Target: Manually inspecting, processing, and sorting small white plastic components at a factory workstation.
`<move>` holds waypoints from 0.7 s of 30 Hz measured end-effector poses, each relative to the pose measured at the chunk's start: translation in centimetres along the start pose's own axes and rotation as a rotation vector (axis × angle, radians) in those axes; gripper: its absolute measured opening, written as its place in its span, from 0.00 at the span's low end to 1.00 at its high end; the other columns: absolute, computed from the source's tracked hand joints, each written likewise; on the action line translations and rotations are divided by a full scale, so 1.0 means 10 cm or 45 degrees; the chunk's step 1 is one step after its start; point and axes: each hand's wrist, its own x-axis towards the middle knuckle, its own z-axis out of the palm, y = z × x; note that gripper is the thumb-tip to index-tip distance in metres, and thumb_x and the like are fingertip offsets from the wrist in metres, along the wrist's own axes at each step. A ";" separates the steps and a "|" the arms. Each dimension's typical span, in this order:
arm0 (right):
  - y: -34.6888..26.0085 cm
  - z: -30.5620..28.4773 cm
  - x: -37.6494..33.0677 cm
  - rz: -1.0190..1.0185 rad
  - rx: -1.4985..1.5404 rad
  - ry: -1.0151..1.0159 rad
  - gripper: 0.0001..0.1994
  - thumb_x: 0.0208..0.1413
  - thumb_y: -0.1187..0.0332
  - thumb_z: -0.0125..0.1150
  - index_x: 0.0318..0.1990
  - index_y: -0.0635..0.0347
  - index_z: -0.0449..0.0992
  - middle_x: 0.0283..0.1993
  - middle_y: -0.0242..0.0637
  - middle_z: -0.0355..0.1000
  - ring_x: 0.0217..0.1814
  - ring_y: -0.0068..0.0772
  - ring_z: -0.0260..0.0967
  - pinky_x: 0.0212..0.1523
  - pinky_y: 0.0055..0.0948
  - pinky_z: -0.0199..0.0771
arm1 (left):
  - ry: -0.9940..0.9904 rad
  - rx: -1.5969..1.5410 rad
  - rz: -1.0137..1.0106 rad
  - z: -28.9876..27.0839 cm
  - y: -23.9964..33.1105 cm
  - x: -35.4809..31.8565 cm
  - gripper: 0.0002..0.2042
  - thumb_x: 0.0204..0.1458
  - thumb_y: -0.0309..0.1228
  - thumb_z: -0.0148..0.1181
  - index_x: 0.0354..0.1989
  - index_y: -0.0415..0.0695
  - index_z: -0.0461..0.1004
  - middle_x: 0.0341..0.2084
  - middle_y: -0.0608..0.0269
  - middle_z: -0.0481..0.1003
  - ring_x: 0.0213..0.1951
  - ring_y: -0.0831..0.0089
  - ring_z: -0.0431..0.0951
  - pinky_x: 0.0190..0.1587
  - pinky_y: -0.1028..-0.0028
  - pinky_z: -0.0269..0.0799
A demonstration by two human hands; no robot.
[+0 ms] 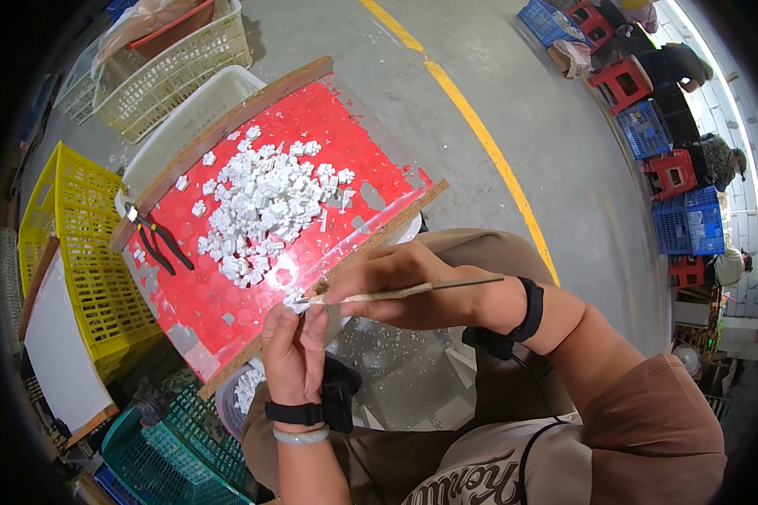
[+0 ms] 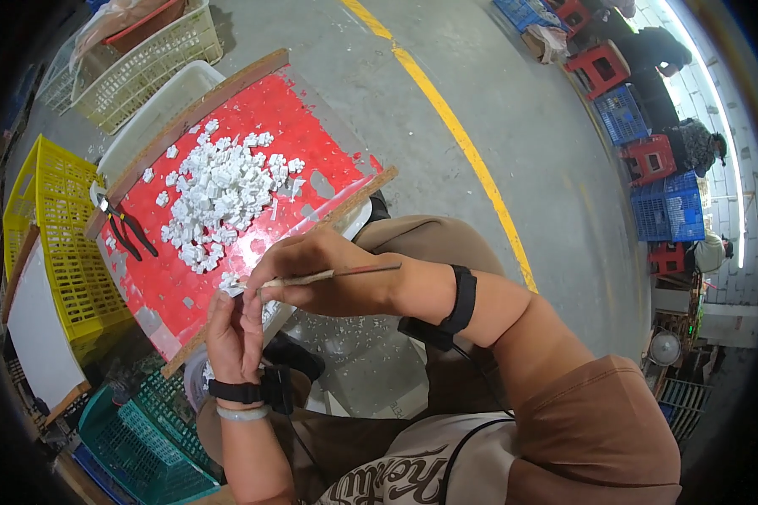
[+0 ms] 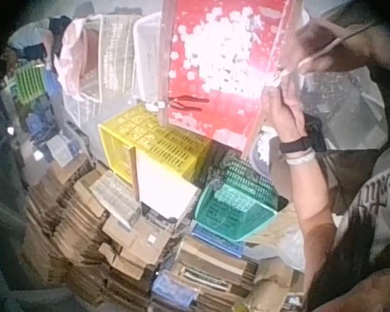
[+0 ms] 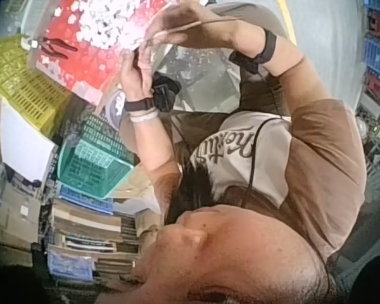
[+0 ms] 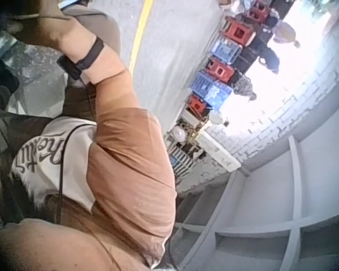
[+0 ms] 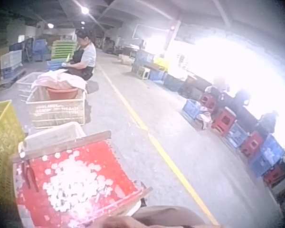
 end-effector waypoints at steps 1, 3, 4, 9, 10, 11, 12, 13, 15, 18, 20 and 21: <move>0.02 0.01 0.00 -0.070 -0.074 -0.003 0.06 0.49 0.73 0.62 0.35 0.61 0.75 0.33 0.39 0.75 0.37 0.34 0.73 0.39 0.28 0.72 | 0.027 0.013 0.010 0.00 -0.01 0.01 0.07 0.56 0.25 0.52 0.39 0.35 0.70 0.38 0.50 0.75 0.39 0.63 0.79 0.41 0.72 0.79; 0.03 0.02 0.01 -0.140 -0.148 -0.004 0.06 0.49 0.72 0.62 0.35 0.60 0.75 0.33 0.39 0.75 0.36 0.37 0.74 0.39 0.29 0.72 | 0.055 0.028 0.018 0.01 -0.01 0.02 0.06 0.56 0.25 0.52 0.38 0.35 0.71 0.37 0.50 0.75 0.38 0.63 0.79 0.42 0.72 0.79; 0.02 0.02 0.01 -0.023 -0.145 -0.056 0.05 0.50 0.72 0.61 0.34 0.61 0.75 0.34 0.39 0.75 0.36 0.38 0.74 0.39 0.29 0.73 | 0.050 0.060 0.038 0.01 -0.02 0.02 0.06 0.56 0.24 0.52 0.38 0.35 0.71 0.36 0.51 0.75 0.38 0.64 0.78 0.42 0.72 0.79; -0.03 -0.08 0.03 -0.080 -0.320 -0.123 0.04 0.53 0.72 0.58 0.32 0.62 0.74 0.34 0.40 0.74 0.33 0.42 0.72 0.37 0.31 0.72 | 0.002 0.185 0.030 0.00 -0.05 0.00 0.04 0.56 0.23 0.50 0.36 0.36 0.68 0.35 0.56 0.74 0.39 0.66 0.77 0.45 0.72 0.78; -0.03 -0.05 0.02 -0.026 -0.168 -0.138 0.04 0.53 0.72 0.56 0.32 0.62 0.74 0.33 0.40 0.74 0.33 0.42 0.72 0.36 0.31 0.72 | 0.020 0.195 0.044 0.01 -0.04 0.00 0.04 0.56 0.23 0.50 0.36 0.36 0.68 0.35 0.56 0.74 0.39 0.66 0.77 0.45 0.72 0.78; -0.03 -0.03 0.02 0.027 -0.015 -0.154 0.05 0.54 0.72 0.54 0.32 0.63 0.73 0.33 0.41 0.73 0.33 0.42 0.72 0.36 0.31 0.72 | 0.038 0.204 0.059 0.01 -0.04 0.00 0.04 0.56 0.23 0.50 0.36 0.36 0.69 0.34 0.57 0.73 0.39 0.66 0.77 0.46 0.71 0.77; 0.03 0.01 0.01 0.028 -0.014 -0.150 0.05 0.54 0.72 0.54 0.32 0.63 0.73 0.33 0.41 0.73 0.33 0.42 0.72 0.36 0.31 0.72 | 0.037 0.206 0.057 -0.01 -0.04 0.02 0.04 0.56 0.23 0.50 0.36 0.36 0.69 0.34 0.57 0.73 0.39 0.66 0.77 0.46 0.71 0.77; 0.09 0.06 0.04 -0.194 -0.154 -0.118 0.05 0.54 0.72 0.53 0.32 0.64 0.73 0.32 0.42 0.73 0.34 0.42 0.71 0.36 0.31 0.72 | 0.004 0.175 0.063 -0.04 -0.04 0.05 0.05 0.56 0.23 0.50 0.37 0.36 0.70 0.35 0.53 0.74 0.39 0.65 0.78 0.44 0.72 0.78; 0.08 0.00 -0.02 0.065 0.053 -0.271 0.06 0.54 0.72 0.52 0.33 0.64 0.72 0.33 0.44 0.71 0.37 0.44 0.71 0.36 0.34 0.71 | -0.028 0.146 0.069 -0.07 -0.04 0.05 0.06 0.56 0.23 0.50 0.38 0.35 0.72 0.36 0.50 0.75 0.38 0.65 0.78 0.43 0.72 0.79; -0.15 -0.09 0.03 0.295 0.031 -0.139 0.06 0.55 0.71 0.52 0.32 0.65 0.72 0.33 0.44 0.71 0.37 0.42 0.71 0.37 0.33 0.71 | 0.010 0.165 0.045 -0.05 -0.07 0.01 0.06 0.56 0.23 0.50 0.38 0.35 0.72 0.38 0.48 0.75 0.38 0.65 0.78 0.44 0.72 0.78; -0.08 0.01 -0.04 0.022 -0.124 -0.014 0.05 0.54 0.71 0.52 0.31 0.64 0.71 0.30 0.42 0.71 0.35 0.40 0.72 0.35 0.32 0.71 | -0.019 0.134 0.033 0.00 -0.05 0.00 0.06 0.56 0.23 0.50 0.38 0.35 0.72 0.39 0.48 0.75 0.38 0.65 0.78 0.43 0.72 0.78; -0.05 0.01 -0.07 0.011 -0.095 0.005 0.05 0.54 0.71 0.53 0.31 0.63 0.71 0.29 0.41 0.71 0.33 0.40 0.72 0.34 0.32 0.71 | -0.023 0.132 0.033 0.02 -0.06 0.01 0.06 0.56 0.23 0.50 0.38 0.35 0.72 0.39 0.48 0.75 0.38 0.65 0.78 0.43 0.72 0.78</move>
